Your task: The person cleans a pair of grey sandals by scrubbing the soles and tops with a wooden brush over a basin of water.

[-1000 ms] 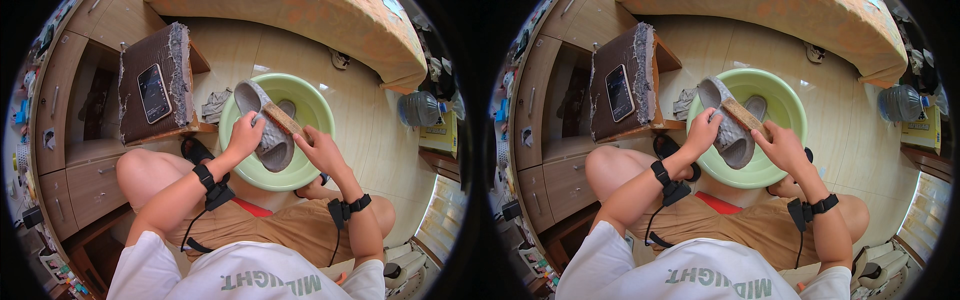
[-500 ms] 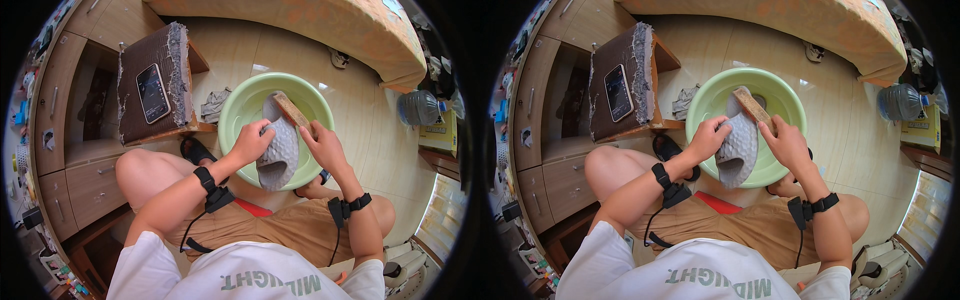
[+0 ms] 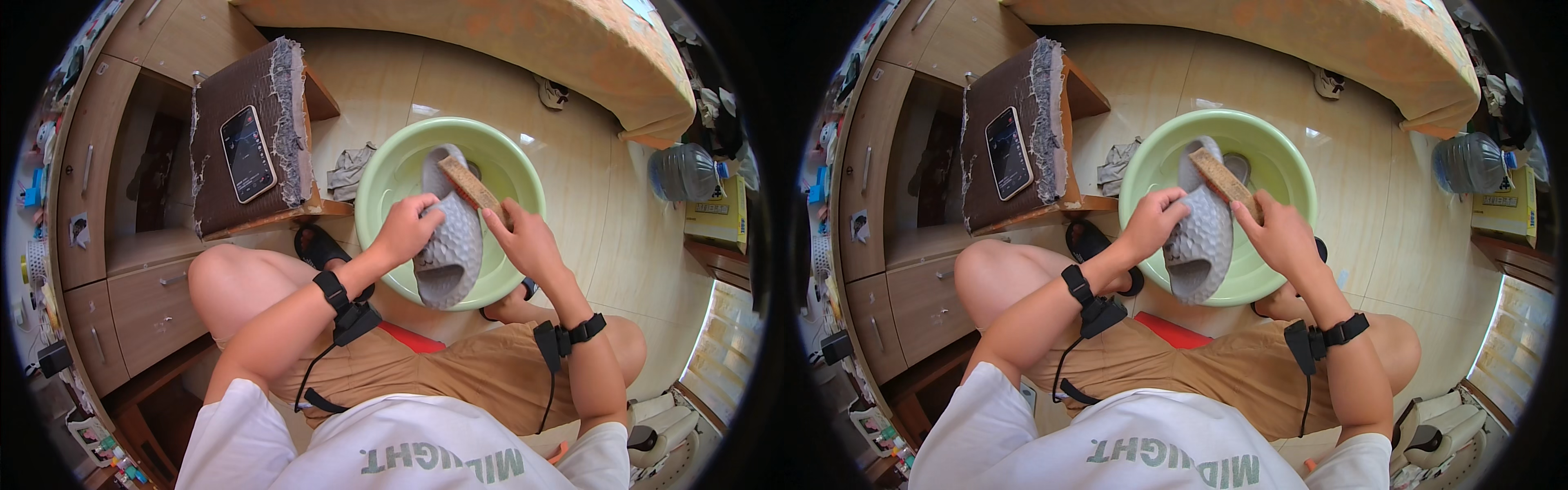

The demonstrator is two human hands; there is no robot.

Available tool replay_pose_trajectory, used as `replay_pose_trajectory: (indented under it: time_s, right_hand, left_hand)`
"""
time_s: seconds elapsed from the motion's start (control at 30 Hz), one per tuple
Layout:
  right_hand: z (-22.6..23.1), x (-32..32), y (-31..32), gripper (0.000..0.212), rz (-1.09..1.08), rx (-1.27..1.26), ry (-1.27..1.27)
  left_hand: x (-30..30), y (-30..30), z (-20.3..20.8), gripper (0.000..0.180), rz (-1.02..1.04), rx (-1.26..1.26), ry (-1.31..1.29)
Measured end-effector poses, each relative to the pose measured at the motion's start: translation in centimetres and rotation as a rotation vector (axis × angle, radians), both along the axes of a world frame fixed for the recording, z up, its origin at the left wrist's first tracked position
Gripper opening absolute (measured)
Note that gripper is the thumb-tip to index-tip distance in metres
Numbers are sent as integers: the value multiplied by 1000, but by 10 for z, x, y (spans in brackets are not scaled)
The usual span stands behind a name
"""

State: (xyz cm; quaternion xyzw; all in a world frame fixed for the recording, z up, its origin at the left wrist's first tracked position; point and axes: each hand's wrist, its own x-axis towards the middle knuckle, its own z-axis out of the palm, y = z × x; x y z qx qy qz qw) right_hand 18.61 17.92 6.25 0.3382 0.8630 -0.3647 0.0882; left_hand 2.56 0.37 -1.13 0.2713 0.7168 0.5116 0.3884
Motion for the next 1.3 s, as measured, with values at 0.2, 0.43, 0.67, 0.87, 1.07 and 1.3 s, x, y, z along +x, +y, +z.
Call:
replay_pose_trajectory:
  time_s: [0.2,0.43,0.67,0.87,1.07,1.3]
  right_hand:
    - [3,-2,7,51,-39,12,-42]
    - [7,-4,-3,53,94,-76,-78]
    - [3,-2,-4,55,74,12,-84]
    - [-3,0,5,54,21,109,-97]
    - [0,-2,4,53,14,99,-72]
    - [12,-4,3,56,88,-37,-118]
  left_hand:
    - [2,2,-6,29,-76,99,-85]
    - [-7,3,-8,30,180,-145,118]
    - [-10,0,-15,31,125,-72,40]
    - [12,2,3,32,-73,49,48]
    - [5,2,-2,36,-34,5,74]
    - [-18,2,-3,33,99,-177,199]
